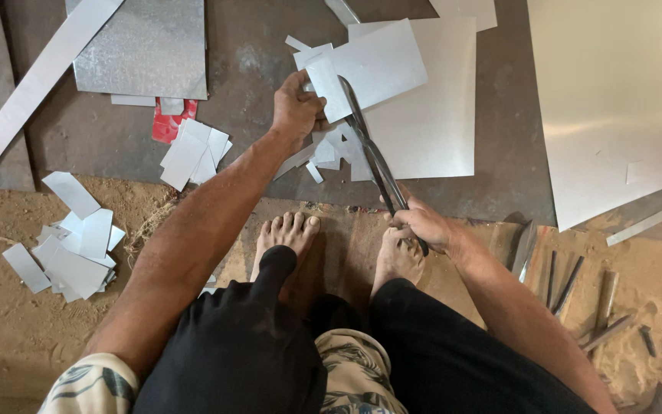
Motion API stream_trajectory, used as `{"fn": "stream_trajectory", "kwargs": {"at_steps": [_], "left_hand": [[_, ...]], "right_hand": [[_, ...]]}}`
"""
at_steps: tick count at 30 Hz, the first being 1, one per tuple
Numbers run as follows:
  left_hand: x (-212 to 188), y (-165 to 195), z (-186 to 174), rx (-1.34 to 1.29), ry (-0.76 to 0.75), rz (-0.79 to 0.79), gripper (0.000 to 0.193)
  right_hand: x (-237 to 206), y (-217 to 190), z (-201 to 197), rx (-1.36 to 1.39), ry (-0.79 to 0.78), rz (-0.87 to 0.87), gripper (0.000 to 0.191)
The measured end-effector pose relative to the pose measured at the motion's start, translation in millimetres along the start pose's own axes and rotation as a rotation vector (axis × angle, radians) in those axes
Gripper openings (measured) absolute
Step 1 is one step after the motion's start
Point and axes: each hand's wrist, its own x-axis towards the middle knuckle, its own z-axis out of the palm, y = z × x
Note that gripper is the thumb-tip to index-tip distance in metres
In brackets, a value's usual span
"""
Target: The person sits on the floor and uses tin snips to cut a large sheet of metal into smaller rectangular pieces. They repeatedly position the sheet, cut strips, and set the cut pieces aside on the floor.
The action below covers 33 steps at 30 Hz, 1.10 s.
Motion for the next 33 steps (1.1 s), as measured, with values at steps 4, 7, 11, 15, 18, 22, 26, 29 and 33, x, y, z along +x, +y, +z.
{"fn": "stream_trajectory", "kwargs": {"at_steps": [4, 7, 11, 15, 18, 22, 26, 29, 33], "left_hand": [[4, -2, -1, 0.009, -0.009, -0.014, 0.052], [6, -3, -1, 0.0, -0.007, -0.018, 0.052], [8, -4, 0, 0.024, 0.003, -0.032, 0.053], [8, -5, 2, 0.034, 0.016, -0.057, 0.051], [6, -2, 3, 0.05, 0.028, -0.06, 0.052], [2, 4, 6, 0.083, 0.033, -0.088, 0.052], [-1, 7, 8, 0.059, 0.052, -0.106, 0.053], [0, 6, 6, 0.048, 0.05, -0.111, 0.052], [3, 5, 2, 0.077, 0.077, -0.122, 0.052]], "right_hand": [[3, -7, 14, -0.145, 0.145, 0.094, 0.041], [5, -14, 22, -0.27, 0.212, 0.165, 0.036], [8, -13, 27, -0.363, 0.273, 0.132, 0.029], [16, 4, 22, -0.497, 0.277, 0.029, 0.026], [26, 15, 18, -0.591, 0.319, -0.043, 0.024], [32, 11, 7, -0.546, 0.127, 0.117, 0.03], [22, -5, 4, -0.315, 0.103, 0.203, 0.067], [13, -14, 10, -0.255, 0.091, 0.246, 0.07], [7, -16, 14, -0.082, 0.031, 0.174, 0.06]]}}
